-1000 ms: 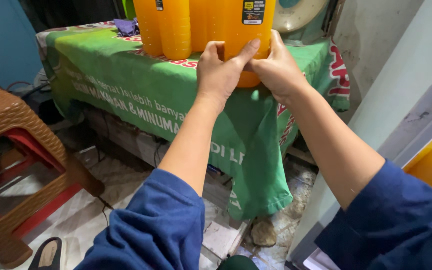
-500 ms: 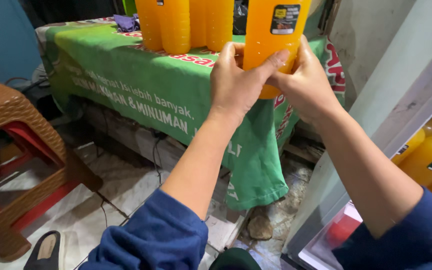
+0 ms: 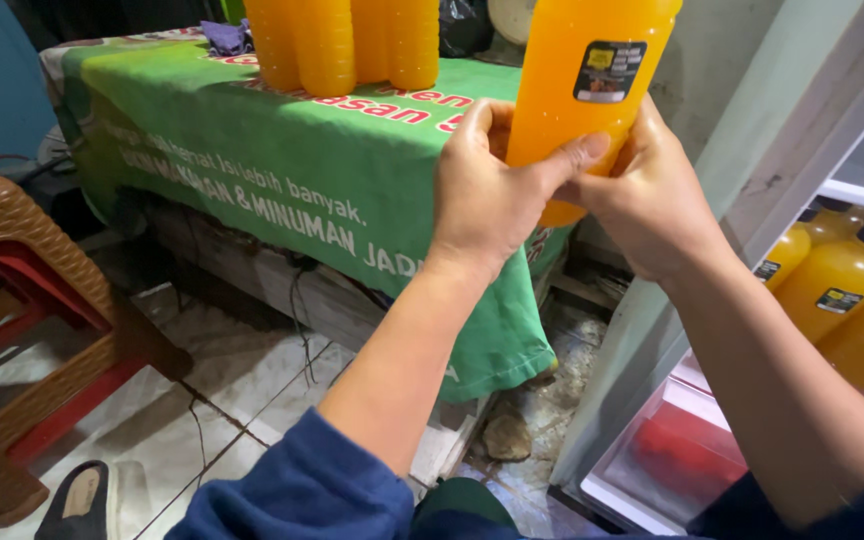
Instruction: The person wipes several orange liquid bottles with a purple cloth, then opens a refrigerator and places the bottles inside one by one.
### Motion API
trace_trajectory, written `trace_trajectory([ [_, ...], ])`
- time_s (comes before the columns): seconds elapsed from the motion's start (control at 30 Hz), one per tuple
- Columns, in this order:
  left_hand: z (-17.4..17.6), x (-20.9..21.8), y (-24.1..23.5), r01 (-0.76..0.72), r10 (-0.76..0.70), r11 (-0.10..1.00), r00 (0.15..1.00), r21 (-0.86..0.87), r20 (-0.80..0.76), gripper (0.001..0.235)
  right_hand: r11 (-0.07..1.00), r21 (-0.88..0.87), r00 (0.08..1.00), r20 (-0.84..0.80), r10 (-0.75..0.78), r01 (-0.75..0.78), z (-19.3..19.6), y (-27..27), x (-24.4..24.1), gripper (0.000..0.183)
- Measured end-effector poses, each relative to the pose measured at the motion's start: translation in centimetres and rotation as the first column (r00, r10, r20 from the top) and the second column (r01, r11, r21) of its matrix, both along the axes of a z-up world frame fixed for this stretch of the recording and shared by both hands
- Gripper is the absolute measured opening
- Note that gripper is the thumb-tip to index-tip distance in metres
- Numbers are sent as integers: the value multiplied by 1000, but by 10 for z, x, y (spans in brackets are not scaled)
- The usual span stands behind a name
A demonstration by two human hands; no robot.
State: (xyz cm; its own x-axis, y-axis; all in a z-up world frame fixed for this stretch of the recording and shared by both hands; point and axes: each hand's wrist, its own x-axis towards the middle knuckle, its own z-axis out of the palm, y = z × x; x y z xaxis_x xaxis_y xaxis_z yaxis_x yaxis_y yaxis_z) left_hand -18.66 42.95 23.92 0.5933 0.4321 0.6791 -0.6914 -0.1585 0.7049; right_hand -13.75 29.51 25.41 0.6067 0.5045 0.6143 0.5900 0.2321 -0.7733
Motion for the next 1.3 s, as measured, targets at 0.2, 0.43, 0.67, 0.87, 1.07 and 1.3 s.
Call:
trace_trajectory([
  [0.2, -18, -20, -20, 3, 0, 999, 996, 32, -94, 48, 998, -44, 998, -28, -50, 48, -20, -26, -21, 63],
  [0.43, -30, -42, -45, 92, -83, 995, 968, 30, -238, 50, 986, -103, 984, -108, -139, 128, -39, -58, -43, 68],
  [0.67, -44, -52, -75, 113, -69, 988, 931, 103, -359, 54, 966, -157, 941, -238, -240, 207, -61, -93, -55, 73],
  [0.87, -54, -46, -103, 186, -127, 975, 913, 118, -389, 56, 967, -114, 919, -304, -252, 227, -74, -125, -60, 70],
  [1.07, -63, -40, -136, 271, -208, 958, 885, 96, -417, 54, 944, -132, 904, -272, -329, 303, -82, -159, -66, 67],
  [1.3, -74, -23, -177, 376, -326, 926, 853, 46, -408, 55, 917, -141, 872, -284, -398, 373, -93, -201, -63, 68],
])
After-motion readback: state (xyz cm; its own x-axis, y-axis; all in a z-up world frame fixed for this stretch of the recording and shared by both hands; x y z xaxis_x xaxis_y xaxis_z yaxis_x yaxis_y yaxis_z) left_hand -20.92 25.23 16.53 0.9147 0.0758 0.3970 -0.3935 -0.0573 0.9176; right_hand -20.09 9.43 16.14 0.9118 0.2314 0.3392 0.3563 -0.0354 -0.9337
